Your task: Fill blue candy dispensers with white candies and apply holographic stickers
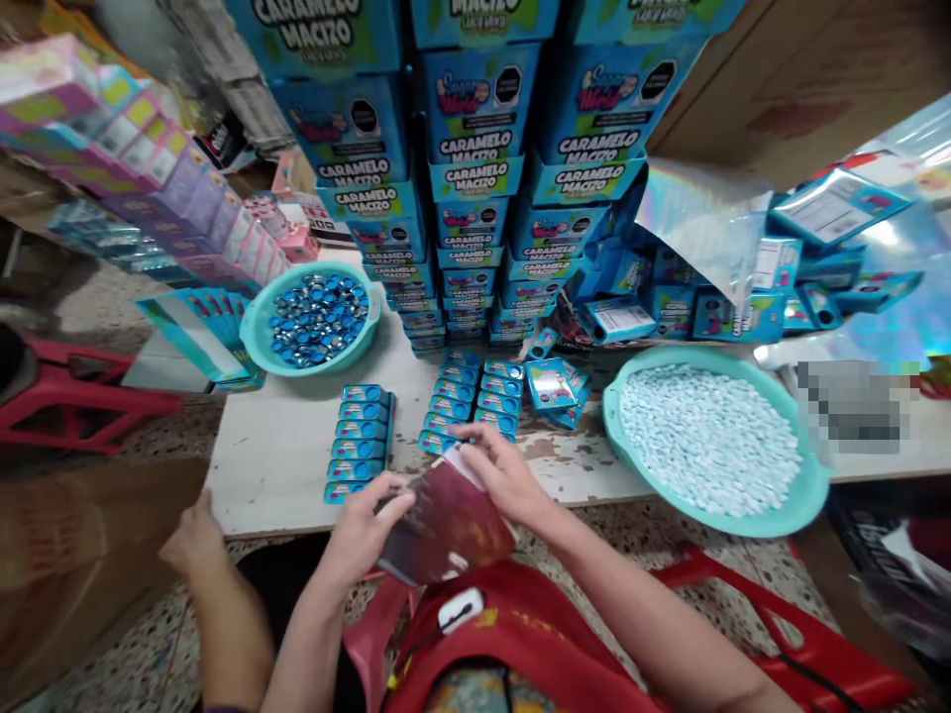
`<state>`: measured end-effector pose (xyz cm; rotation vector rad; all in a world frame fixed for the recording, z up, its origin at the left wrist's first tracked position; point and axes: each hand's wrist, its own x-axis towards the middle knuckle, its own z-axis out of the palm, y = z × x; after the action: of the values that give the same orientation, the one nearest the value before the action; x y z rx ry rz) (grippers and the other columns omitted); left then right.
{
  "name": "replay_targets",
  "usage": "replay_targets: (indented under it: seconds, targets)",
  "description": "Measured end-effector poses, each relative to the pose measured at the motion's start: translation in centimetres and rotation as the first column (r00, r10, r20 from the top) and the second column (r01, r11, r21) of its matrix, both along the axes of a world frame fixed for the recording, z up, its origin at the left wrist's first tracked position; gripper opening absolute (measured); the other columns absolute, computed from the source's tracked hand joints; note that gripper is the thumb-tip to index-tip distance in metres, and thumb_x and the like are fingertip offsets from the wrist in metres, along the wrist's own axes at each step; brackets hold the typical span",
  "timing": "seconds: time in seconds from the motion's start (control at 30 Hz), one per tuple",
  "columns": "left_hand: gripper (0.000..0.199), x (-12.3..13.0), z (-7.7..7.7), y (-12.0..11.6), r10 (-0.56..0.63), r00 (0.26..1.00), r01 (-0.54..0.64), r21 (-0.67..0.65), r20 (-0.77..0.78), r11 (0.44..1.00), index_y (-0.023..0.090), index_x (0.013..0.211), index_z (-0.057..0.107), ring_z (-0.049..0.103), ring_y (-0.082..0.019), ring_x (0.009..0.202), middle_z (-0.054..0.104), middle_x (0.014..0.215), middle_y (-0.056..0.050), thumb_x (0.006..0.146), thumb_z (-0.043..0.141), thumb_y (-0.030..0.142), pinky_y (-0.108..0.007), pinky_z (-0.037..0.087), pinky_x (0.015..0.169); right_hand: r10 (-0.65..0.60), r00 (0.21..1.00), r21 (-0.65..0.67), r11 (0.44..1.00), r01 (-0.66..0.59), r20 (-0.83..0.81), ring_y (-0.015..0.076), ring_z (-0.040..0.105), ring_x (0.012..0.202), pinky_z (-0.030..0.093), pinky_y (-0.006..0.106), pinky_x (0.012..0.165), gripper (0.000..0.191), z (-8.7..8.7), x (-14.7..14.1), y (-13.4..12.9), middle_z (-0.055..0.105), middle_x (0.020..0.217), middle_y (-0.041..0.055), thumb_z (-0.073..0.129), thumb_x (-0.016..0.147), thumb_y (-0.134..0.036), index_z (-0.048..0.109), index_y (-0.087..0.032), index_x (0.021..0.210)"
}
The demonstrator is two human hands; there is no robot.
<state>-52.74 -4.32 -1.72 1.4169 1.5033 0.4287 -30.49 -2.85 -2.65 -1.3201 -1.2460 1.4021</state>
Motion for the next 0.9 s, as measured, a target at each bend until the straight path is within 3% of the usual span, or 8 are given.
replay_targets:
  seconds: [0.1,0.2,0.3,0.37,0.53,0.67,0.77,0.9]
  targets:
    - [0.028,-2.5,1.4,2.8,0.188,0.982,-0.190,0.086,0.027,0.978,0.020,0.086,0.063,0.060,-0.017,0.074,0.066,0.079,0.000,0.074,0.064,0.046,-0.026,0.048,0.070,-0.190,0.974,0.103,0.979,0.178,0.121,0.0217,0.058,0.108,0.046,0.036,0.090,0.039,-2.1,2.7,2.4,0.061,0.120,0.0084,0.050,0.089,-0.041,0.052,-0.023,0.124]
    - [0.036,-6.1,3.4,5.9,0.332,0.941,-0.338,0.143,0.059,0.930,0.020,0.088,0.062,0.060,-0.017,0.069,0.066,0.077,0.001,0.066,0.071,0.048,-0.025,0.048,0.063,-0.302,0.905,0.249,0.940,0.232,0.299,0.0255,0.054,0.114,0.041,0.043,0.097,0.036,-5.0,5.7,4.9,0.060,0.121,0.0103,0.055,0.085,-0.043,0.059,-0.022,0.113]
    - [0.039,-7.8,5.7,8.6,0.328,0.944,-0.323,0.238,0.016,0.916,0.023,0.089,0.064,0.061,-0.018,0.069,0.067,0.078,0.001,0.063,0.073,0.050,-0.026,0.049,0.062,-0.337,0.879,0.268,0.930,0.254,0.336,0.0270,0.055,0.112,0.040,0.046,0.098,0.035,-6.2,7.5,6.3,0.063,0.116,0.0112,0.057,0.082,-0.046,0.063,-0.020,0.105]
    - [0.040,-7.1,7.2,10.0,0.272,0.962,-0.250,0.330,-0.022,0.910,0.025,0.089,0.065,0.061,-0.019,0.071,0.067,0.081,0.001,0.062,0.072,0.053,-0.028,0.049,0.064,-0.323,0.918,0.220,0.936,0.274,0.229,0.0259,0.056,0.111,0.042,0.045,0.096,0.039,-5.2,7.9,6.1,0.063,0.116,0.0109,0.056,0.083,-0.048,0.062,-0.020,0.109]
    - [0.037,1.1,9.2,11.9,-0.172,0.983,0.183,0.321,-0.063,0.929,0.023,0.090,0.066,0.061,-0.019,0.074,0.068,0.081,-0.001,0.073,0.063,0.055,-0.026,0.050,0.067,-0.039,0.982,0.110,0.992,0.060,-0.186,0.0258,0.055,0.114,0.044,0.037,0.093,0.078,1.4,7.8,2.8,0.060,0.124,0.0088,0.077,0.065,-0.049,0.048,-0.023,0.132]
    - [0.032,9.7,8.4,12.0,-0.497,0.867,0.484,0.297,-0.035,0.823,0.022,0.100,0.063,0.062,-0.017,0.078,0.068,0.086,-0.002,0.087,0.048,0.047,-0.024,0.048,0.073,-0.008,0.994,-0.102,0.995,-0.003,-0.109,0.0152,0.059,0.069,0.043,0.024,0.061,0.041,5.4,10.0,-0.2,0.065,0.075,0.0007,0.069,0.073,-0.049,0.067,-0.015,0.095]
    - [0.039,14.2,7.1,11.6,-0.475,0.875,0.472,0.370,-0.088,0.800,0.026,0.112,0.061,0.063,-0.020,0.088,0.069,0.097,-0.003,0.084,0.050,0.050,-0.029,0.049,0.080,-0.156,0.988,-0.117,0.981,0.153,-0.014,0.0087,0.047,0.053,0.034,0.021,0.051,0.034,6.5,14.1,-2.6,0.056,0.059,-0.0033,0.064,0.079,-0.048,0.064,-0.014,0.077]
    - [0.059,16.7,5.9,11.1,-0.133,0.989,0.149,0.517,-0.068,0.843,0.024,0.121,0.056,0.056,-0.028,0.113,0.061,0.122,-0.007,0.075,0.053,0.061,-0.044,0.041,0.101,-0.469,0.883,-0.046,0.882,0.469,0.024,0.0104,0.050,0.054,0.038,0.021,0.050,0.032,8.0,22.6,-5.1,0.059,0.061,-0.0013,0.070,0.074,-0.045,0.063,-0.014,0.079]
